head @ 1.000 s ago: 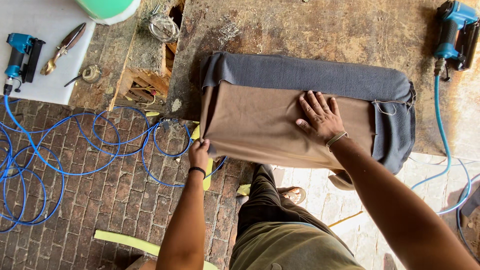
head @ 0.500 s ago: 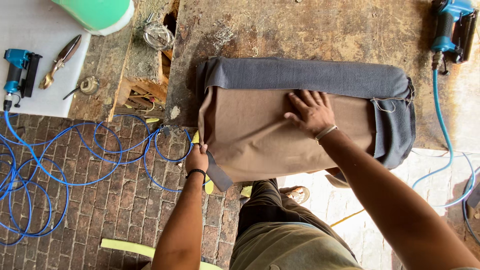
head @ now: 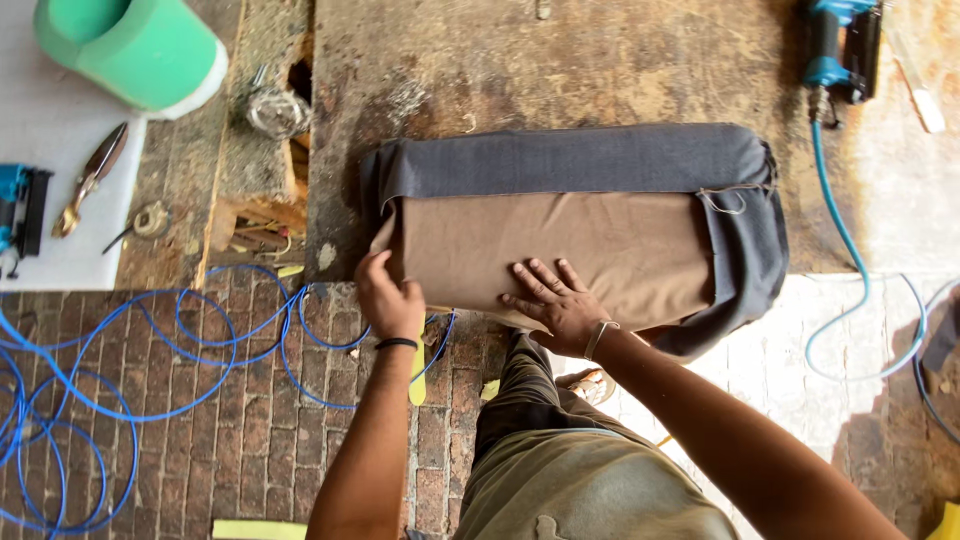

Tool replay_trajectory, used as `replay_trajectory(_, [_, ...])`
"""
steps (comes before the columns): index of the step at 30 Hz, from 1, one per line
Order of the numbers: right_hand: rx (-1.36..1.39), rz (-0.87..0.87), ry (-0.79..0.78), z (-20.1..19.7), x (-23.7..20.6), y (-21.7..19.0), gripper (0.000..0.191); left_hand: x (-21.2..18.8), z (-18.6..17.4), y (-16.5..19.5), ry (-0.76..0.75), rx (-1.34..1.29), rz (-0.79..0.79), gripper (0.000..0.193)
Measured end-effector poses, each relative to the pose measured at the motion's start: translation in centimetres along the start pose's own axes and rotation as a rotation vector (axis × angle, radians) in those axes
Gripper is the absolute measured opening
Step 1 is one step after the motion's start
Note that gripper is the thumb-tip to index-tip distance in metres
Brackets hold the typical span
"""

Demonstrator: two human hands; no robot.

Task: The person wraps a rectangular cushion with brown fabric, folds and smooths the edges, and secures the fabric using a pneumatic staple gun. The person repeatedly adjusts the fabric and staples it to the cushion base.

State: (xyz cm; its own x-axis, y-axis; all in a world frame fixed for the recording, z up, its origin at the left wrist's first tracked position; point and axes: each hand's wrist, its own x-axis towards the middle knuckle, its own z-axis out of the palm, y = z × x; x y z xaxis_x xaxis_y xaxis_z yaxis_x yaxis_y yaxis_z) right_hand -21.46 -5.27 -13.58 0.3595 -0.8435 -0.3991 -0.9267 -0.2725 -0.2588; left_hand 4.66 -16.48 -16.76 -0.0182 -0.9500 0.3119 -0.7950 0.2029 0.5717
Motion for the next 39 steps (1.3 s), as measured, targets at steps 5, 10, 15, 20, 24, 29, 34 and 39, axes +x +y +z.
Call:
replay_trajectory(5, [0.349,-0.097,0.331,2.7,-1.2,2.7,0.043,1.3,7.2,8.8,-0.561,0.058,0.454,0.041])
replay_trajectory(10, [0.47,0.372,0.795,3.5,-6.4,7.5,0.035,-0.3,12.4,15.1,-0.686,0.1,0.776,0.075])
replay_trajectory(15, [0.223,0.654,0.946,2.8,-11.3,10.6,0.046,-0.3,15.1,19.2,-0.892,0.084,0.873,0.078])
replay_trajectory(20, [0.474,0.85,0.938,2.8,-12.1,11.0,0.033,0.1,17.4,22.5,-0.992,-0.095,1.017,0.079])
replay_trajectory(24, [0.44,1.105,1.13,2.9,-13.0,12.7,0.028,0.6,18.2,25.0,-1.021,-0.408,0.973,0.039])
replay_trajectory(29, [0.605,1.201,1.055,1.3,-13.9,18.9,0.039,2.5,21.5,30.2,-0.9,-0.516,0.73,0.019])
replay_trajectory(34, [1.044,1.127,1.003,-1.1,-10.5,26.6,0.051,5.6,27.1,34.2,-0.538,-0.313,0.705,0.044])
replay_trajectory(39, [1.151,1.16,0.779,-2.6,-7.8,30.6,0.041,6.9,30.2,36.7,-1.108,0.113,0.183,0.046])
